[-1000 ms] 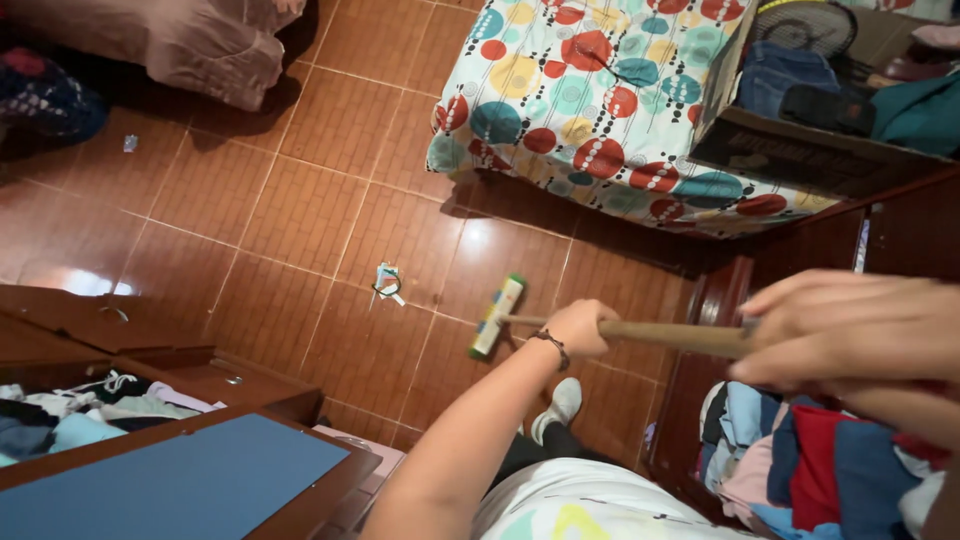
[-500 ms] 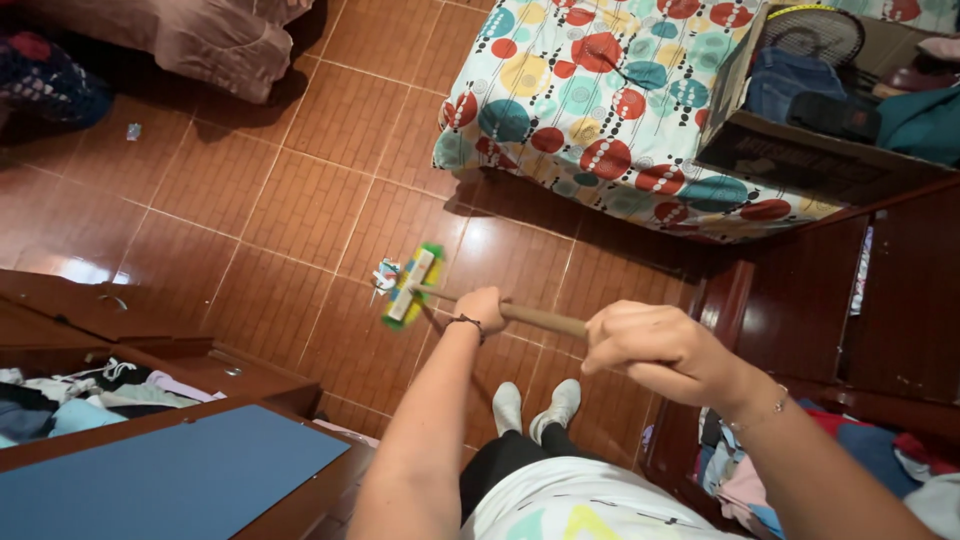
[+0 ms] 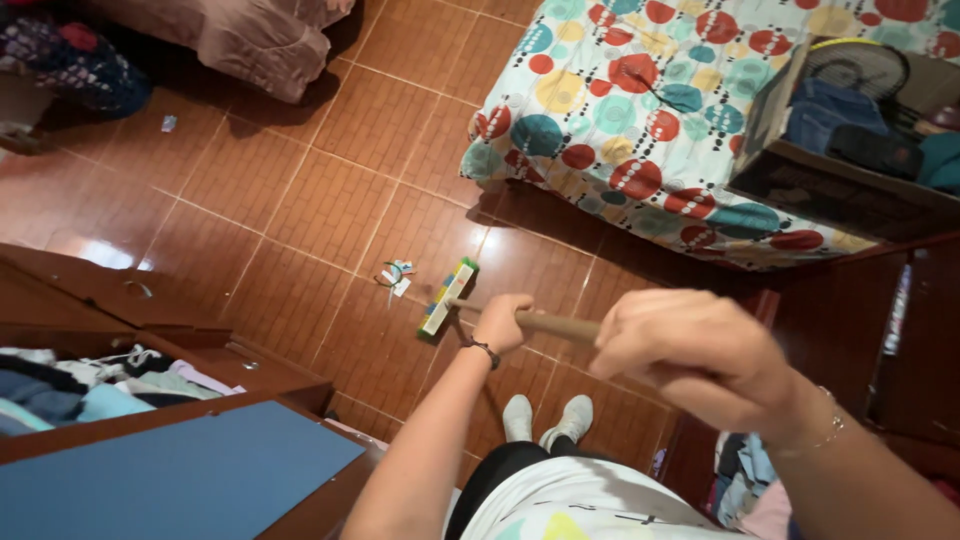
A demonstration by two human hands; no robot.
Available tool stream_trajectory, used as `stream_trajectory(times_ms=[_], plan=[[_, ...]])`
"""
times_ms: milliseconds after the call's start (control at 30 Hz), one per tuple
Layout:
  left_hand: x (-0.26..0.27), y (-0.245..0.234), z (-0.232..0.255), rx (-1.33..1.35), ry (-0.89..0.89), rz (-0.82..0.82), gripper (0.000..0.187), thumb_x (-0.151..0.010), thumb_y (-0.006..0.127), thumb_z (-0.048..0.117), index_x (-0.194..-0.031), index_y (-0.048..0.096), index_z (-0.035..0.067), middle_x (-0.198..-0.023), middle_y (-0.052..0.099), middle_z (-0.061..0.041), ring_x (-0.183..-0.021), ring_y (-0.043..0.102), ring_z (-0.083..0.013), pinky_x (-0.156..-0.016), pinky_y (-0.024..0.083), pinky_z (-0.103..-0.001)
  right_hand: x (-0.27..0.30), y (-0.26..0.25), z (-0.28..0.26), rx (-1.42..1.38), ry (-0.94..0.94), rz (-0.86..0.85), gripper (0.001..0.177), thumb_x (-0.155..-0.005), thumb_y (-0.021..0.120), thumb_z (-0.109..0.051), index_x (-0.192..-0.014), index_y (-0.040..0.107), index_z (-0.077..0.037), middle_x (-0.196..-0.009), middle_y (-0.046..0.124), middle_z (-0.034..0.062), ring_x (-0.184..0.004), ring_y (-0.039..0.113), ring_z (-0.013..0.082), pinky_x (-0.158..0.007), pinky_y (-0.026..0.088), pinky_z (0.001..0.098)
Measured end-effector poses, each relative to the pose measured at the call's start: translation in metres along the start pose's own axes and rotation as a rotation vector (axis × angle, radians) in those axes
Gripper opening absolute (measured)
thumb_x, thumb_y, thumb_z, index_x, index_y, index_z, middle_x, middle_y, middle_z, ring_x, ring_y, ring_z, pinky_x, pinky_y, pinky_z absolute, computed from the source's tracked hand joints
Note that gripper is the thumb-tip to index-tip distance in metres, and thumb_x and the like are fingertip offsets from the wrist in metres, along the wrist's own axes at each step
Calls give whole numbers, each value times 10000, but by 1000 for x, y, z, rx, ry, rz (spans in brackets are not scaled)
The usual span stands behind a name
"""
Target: The person takes a broom from a closet and sweeps the floor around and under two beds, using the handle to retrieve a shirt. They pick up the shirt, shake it out, and place it on a bed before continuing to sweep the room.
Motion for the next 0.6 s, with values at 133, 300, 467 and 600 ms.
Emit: stream_trajectory(times_ms=[133,300,467,600], plan=[[-9,-29,-21,-77,-44,131,409,-887,752,324,-688,558,24,-711,566,-253,-670,508,-470,-604,455,-491,-17,5,24,63,68,-10,167,-825,649,-32,-983,701,-19,-781,636,95,-733,638,232,-701,524,361],[-10,-79,21,-16,-195,174,325,-913,690,354,-717,643,98,-730,625,-224,-678,614,-441,-598,471,-498,-60,-23,17,12,53,188,159,-918,634,-55,-1062,680,-6,-877,711,96,-708,677,155,-657,575,304],[14,-114,44,-5,-241,578,328,-910,705,309,-715,593,70,-745,625,-223,-721,610,-458,-610,467,-515,-104,-41,8,-191,-107,277,235,-1195,494,-185,-1129,588,20,-859,633,108,-690,607,155,-811,615,377],[47,-124,30,-117,-276,725,198,-785,728,227,-705,613,87,-762,645,-206,-777,631,-436,-664,490,-521,-144,-34,63,-549,-5,178,285,-1157,448,-236,-1052,554,7,-722,594,67,-608,561,153,-671,527,358]])
Point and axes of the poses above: each hand's wrist, its own x-axis away from the middle knuckle, its own y-axis out of the palm, z = x × y, the point moved 4 cm from there along -x, towards the middle knuckle
